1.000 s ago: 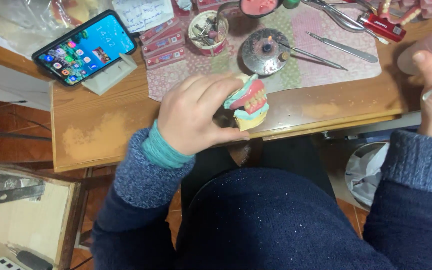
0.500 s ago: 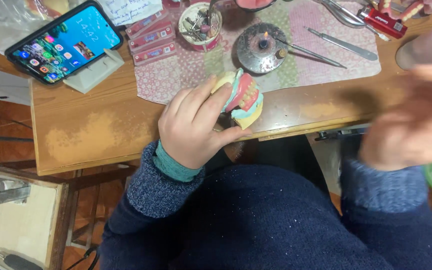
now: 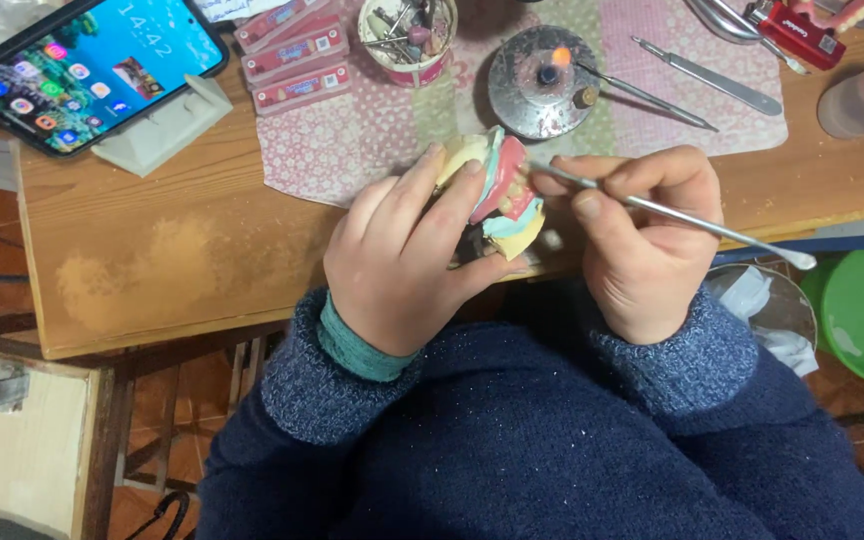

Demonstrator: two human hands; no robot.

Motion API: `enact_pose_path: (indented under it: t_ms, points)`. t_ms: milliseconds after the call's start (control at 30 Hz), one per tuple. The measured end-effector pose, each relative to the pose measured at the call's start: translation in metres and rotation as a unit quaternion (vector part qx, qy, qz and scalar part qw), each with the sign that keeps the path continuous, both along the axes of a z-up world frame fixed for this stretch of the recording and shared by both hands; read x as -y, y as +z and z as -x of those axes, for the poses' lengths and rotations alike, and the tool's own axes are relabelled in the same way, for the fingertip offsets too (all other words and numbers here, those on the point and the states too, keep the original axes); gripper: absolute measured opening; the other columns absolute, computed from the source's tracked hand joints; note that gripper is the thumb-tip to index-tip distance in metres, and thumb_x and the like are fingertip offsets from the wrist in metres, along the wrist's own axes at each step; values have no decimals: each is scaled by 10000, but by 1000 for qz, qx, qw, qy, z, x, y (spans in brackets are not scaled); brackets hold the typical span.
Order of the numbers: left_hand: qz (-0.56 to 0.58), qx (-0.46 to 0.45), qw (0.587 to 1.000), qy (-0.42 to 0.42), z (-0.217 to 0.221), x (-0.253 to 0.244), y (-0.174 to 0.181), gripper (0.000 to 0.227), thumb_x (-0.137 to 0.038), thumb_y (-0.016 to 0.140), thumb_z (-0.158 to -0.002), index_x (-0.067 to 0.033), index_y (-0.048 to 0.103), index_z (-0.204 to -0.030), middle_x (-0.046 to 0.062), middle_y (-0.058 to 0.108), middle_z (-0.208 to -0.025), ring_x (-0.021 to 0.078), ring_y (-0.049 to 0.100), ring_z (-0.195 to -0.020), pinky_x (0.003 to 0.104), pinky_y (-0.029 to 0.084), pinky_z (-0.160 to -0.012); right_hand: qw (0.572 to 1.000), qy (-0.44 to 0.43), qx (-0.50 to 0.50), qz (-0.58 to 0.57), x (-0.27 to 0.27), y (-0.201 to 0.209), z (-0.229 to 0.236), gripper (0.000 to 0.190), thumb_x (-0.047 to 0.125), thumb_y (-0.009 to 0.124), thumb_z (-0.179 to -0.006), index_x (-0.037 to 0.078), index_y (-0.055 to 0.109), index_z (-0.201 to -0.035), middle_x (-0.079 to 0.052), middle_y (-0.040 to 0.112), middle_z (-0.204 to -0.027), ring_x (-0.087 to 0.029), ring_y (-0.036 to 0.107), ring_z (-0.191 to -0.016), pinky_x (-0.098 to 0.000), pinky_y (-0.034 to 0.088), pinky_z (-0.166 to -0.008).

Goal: Applying and shaping pink wax or acrylic on a dental prosthetic model using manual tools and heat.

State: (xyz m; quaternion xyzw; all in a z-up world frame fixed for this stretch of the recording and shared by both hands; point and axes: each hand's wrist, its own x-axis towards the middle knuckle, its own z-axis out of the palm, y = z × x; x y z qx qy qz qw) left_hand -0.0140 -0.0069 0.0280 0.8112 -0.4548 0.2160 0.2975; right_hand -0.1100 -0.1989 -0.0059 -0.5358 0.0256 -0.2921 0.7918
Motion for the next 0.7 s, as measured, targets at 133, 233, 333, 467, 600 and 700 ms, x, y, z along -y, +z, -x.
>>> enact_pose_path:
  t_ms: [133,233,333,467,600,700]
  points:
    - [-2,7,1000,0,-1,0,-1,674,-496,883,-887,-97,631,-1368,142,623,-1376,305,654,-1117,390,576,-975,998,-19,-8,59,2,-6,3,238,-122,661,-1080,9,463,-1077,-274,709,-1178,-280,727,-1101,-386,599,-1044]
    - [-2,9,1000,-2,0,-1,1,660,-512,857,-921,-92,626,-1376,147,617,-1388,301,657,-1129,388,583,-967,996,-28,-14,87,-1,0,4,248,-116,660,-1091,20,452,-1096,-274,713,-1170,-265,727,-1129,-358,589,-1079]
    - [-3,17,1000,-3,-1,-2,1,650,-520,843,-948,-76,631,-1372,159,617,-1392,300,663,-1117,375,588,-934,993,-36,-40,101,-1,3,5,251,-118,668,-1067,26,462,-1076,-250,721,-1163,-248,730,-1126,-332,597,-1052]
    - [0,8,1000,-11,-2,-3,1,636,-515,827,-959,-71,632,-1371,170,608,-1395,311,664,-1130,388,597,-959,990,-25,-53,125,0,-1,7,222,-136,681,-1060,4,510,-1044,-220,703,-1178,-204,701,-1057,-294,589,-982]
    - [0,15,1000,-10,-2,-2,1,637,-532,808,-978,-68,635,-1377,177,610,-1382,313,661,-1110,375,596,-930,990,-45,-44,123,-4,1,6,220,-142,689,-1047,11,531,-1032,-194,708,-1150,-199,690,-1031,-298,596,-981]
    - [1,17,1000,-10,-2,-2,1,644,-542,803,-978,-71,634,-1384,177,613,-1378,312,659,-1099,386,596,-944,990,-57,-51,117,-7,4,4,213,-132,684,-1012,23,539,-1035,-200,712,-1120,-241,718,-1075,-336,597,-1013]
